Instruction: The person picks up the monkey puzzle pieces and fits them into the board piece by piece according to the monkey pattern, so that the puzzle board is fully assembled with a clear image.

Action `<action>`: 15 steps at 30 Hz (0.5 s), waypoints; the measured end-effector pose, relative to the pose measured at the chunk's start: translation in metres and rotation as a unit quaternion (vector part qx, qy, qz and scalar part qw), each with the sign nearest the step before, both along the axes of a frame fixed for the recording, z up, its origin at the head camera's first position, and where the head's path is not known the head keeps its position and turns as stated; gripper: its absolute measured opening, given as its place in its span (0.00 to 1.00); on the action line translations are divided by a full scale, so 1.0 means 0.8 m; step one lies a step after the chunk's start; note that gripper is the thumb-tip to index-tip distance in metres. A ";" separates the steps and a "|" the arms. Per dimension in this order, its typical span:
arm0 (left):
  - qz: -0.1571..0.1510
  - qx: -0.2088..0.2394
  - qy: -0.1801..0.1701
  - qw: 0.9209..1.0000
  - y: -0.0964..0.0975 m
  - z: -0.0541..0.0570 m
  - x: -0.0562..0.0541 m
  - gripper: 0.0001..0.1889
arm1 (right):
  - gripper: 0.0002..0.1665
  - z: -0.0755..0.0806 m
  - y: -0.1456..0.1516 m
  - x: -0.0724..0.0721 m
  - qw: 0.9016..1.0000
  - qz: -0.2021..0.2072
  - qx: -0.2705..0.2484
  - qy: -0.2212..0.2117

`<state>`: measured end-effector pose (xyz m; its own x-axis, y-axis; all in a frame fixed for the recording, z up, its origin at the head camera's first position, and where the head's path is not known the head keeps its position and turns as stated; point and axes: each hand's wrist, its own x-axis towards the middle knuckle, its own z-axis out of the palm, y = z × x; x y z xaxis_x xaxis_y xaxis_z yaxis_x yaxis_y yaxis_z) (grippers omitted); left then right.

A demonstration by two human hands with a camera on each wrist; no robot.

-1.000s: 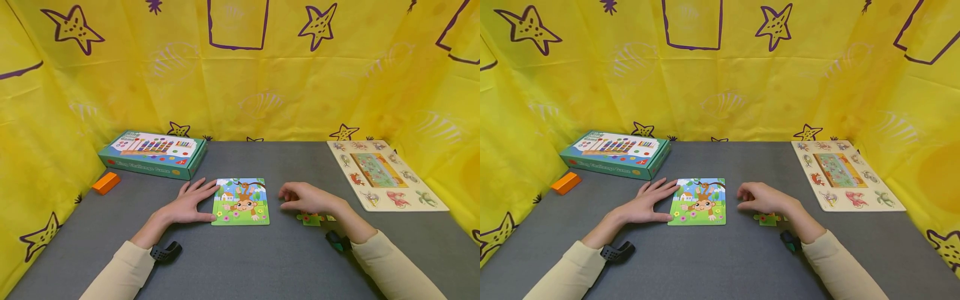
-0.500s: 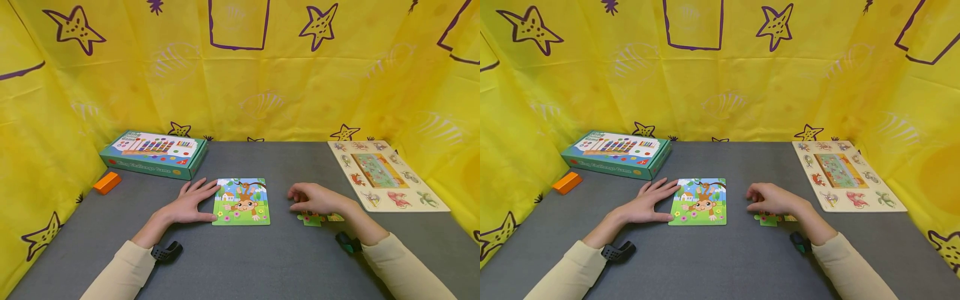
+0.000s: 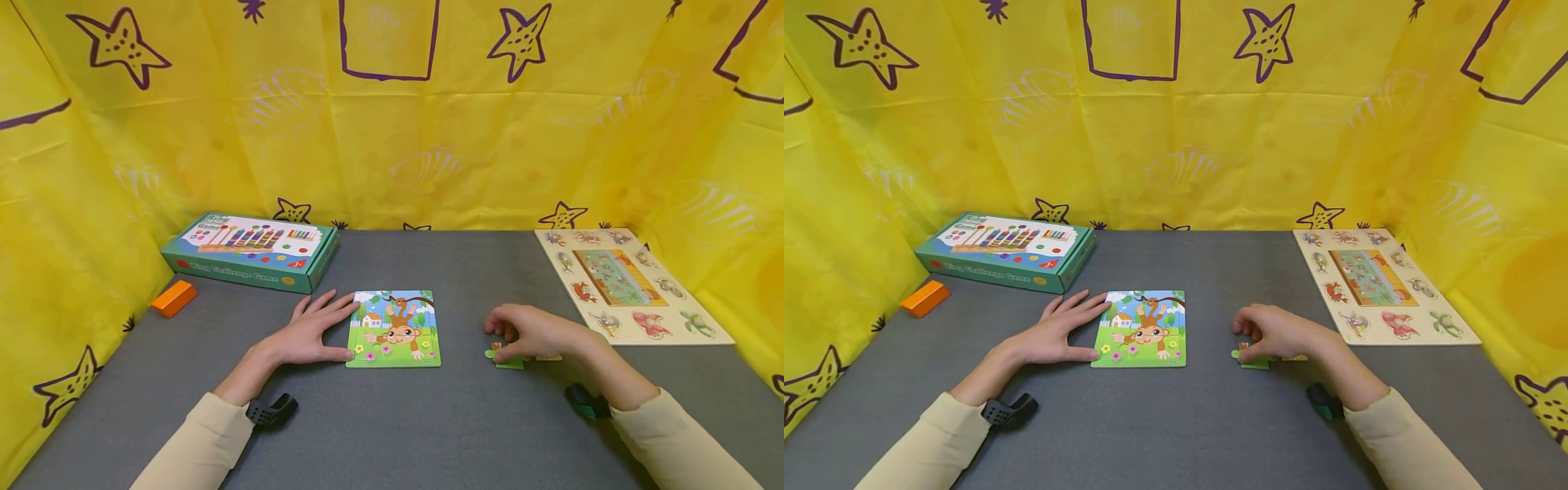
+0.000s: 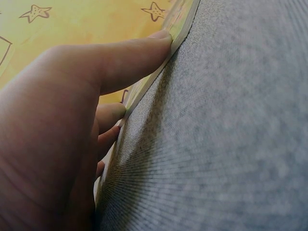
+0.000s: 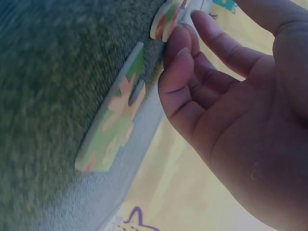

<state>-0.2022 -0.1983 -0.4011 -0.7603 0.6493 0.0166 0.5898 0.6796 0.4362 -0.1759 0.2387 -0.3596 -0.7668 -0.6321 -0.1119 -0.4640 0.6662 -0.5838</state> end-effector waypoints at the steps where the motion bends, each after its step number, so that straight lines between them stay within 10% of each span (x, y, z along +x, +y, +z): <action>1: 0.000 0.000 0.000 1.000 0.000 0.000 0.000 0.48 | 0.22 0.001 0.001 0.002 1.000 0.004 0.005 0.006; 15: 0.001 -0.002 -0.006 1.000 0.001 0.003 0.000 0.49 | 0.19 0.000 0.007 0.009 0.999 0.028 0.015 0.026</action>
